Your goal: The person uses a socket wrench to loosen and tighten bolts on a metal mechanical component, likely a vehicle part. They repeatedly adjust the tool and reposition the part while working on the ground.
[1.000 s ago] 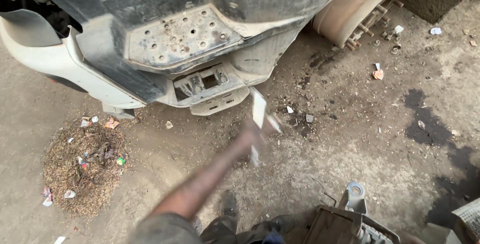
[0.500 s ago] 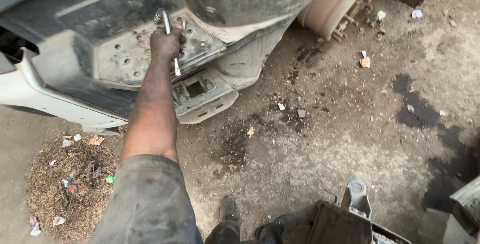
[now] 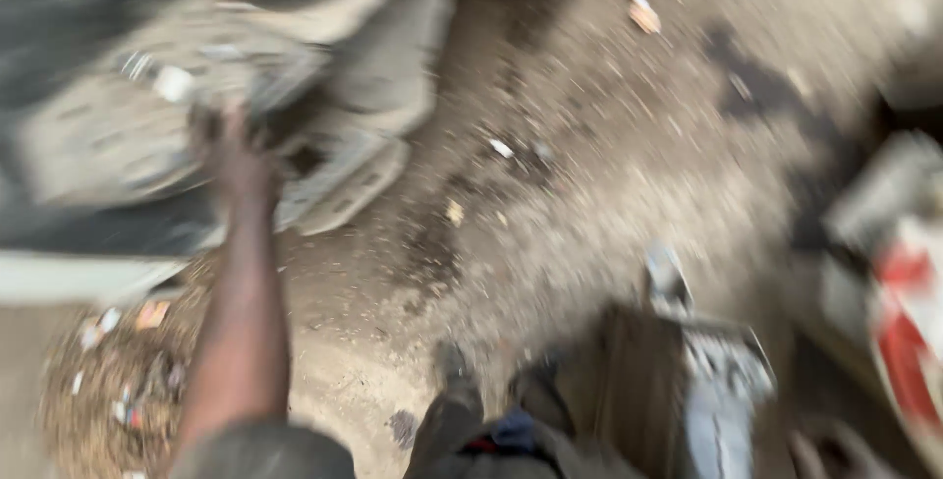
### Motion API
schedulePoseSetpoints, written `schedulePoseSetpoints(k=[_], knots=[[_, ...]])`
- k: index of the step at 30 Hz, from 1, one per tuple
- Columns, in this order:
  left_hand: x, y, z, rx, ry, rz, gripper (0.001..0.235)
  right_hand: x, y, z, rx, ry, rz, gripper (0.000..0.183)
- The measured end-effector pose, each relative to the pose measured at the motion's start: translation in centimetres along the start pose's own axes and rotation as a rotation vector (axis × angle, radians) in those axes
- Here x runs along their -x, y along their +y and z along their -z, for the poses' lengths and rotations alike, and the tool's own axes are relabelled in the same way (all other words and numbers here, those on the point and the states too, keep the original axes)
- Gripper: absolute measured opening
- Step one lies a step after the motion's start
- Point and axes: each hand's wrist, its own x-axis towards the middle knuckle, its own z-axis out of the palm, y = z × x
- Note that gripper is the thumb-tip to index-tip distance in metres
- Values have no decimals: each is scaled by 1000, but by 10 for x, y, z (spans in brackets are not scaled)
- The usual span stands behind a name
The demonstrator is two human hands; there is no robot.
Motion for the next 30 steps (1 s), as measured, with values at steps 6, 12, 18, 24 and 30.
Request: schedulePoseSetpoints(k=[6,12,18,24,30], knots=[[193,-127,15,-624,-419,130,27,46,-33,44,-55,-18,11,50],[387,-206,-49,-576,-559,778,19,22,-89,69,-135,-7,239,84],[437,-189,-98,-698,-955,673,25,-17,-140,89,361,-302,333,92],[438,-189,-108,-759,-935,575,29,-33,-156,73,358,-283,463,78],[416,-221,-67,-689,-1014,688,32,-2,-156,54,214,-153,324,64]])
